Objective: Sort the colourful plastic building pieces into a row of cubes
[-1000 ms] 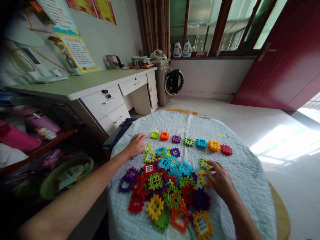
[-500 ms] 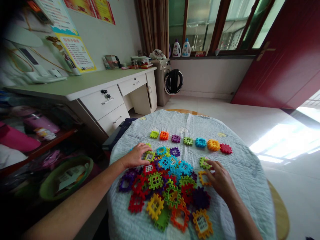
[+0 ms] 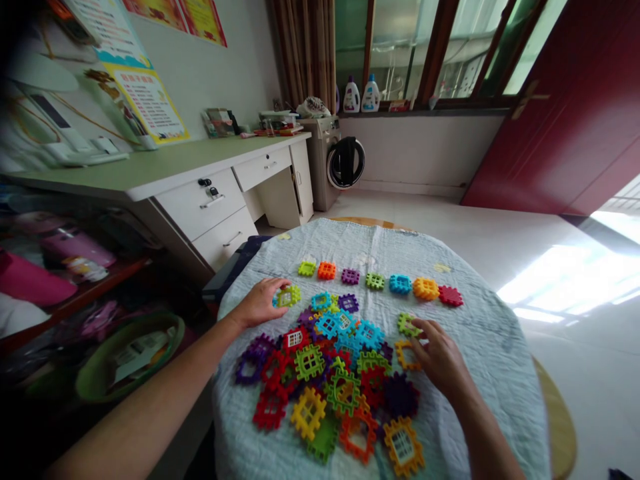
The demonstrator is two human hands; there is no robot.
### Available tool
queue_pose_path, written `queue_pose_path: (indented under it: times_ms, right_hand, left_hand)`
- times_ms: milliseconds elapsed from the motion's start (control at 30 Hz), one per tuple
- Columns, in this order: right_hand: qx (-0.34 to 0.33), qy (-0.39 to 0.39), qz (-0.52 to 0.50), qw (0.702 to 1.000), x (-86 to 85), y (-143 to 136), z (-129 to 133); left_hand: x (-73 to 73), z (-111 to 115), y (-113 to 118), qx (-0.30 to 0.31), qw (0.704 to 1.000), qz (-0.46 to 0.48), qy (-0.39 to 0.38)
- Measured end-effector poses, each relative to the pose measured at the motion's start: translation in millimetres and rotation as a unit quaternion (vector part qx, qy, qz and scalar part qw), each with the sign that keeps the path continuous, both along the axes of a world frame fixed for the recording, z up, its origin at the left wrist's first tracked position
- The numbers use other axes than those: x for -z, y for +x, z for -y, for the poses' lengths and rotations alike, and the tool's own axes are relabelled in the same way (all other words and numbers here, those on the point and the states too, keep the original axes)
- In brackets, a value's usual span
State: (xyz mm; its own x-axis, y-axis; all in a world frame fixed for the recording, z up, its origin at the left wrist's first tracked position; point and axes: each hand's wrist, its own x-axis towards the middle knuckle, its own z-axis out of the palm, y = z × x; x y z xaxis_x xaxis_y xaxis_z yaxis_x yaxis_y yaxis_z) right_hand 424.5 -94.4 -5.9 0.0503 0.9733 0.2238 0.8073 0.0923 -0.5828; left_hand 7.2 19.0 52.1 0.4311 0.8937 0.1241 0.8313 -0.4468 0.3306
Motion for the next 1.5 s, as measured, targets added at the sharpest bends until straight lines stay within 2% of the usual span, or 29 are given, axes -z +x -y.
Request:
queue_pose_path:
  times_ms: [133,267,467,733,900,1167,1300,1400,1500]
  right_hand:
    - [-0.002,0.001,0.0,1.0,0.9,0,0]
    - [-0.004,0.009,-0.006,1.0,1.2,-1,0]
    - [-0.002,0.002,-0.007,1.0,0.1,0,-1]
    - [-0.005,-0.006,-0.009,1.0,-1.8,-1,-1]
    - [-0.007,-0.008,-0.004,1.0,0.9,0,-1]
    - [-0.008,-0.003,0.0,1.0,-0.4,0,-1]
    - [-0.007,-0.002,0.003,1.0,-2.9,-1,-2]
    - [-0.012,0.003,0.004,1.0,-5.2,-2,-2]
    - [-0.014,0.005,0.004,1.0,-6.8,-3,-2]
  left_hand:
    - [4.9,-13,-8,-0.022,1.0,-0.017,-0.012]
    - [11.0,-21,-2,-0.025,0.999,-0.044,-0.013]
    - [13.4,-27,7,-0.017,0.994,-0.103,-0.039]
    - [17.2,-36,5,0.007,0.992,-0.114,-0.05]
    - [18.9,-36,6,-0.002,0.992,-0.116,-0.042]
    - [10.9,-37,11,-0.018,0.989,-0.138,-0.055]
    - [8.3,-42,11,0.003,0.99,-0.138,-0.039]
    - [4.4,-58,11,0.015,0.993,-0.115,-0.006]
    - [-3.2,-83,13,0.032,0.995,-0.099,0.014]
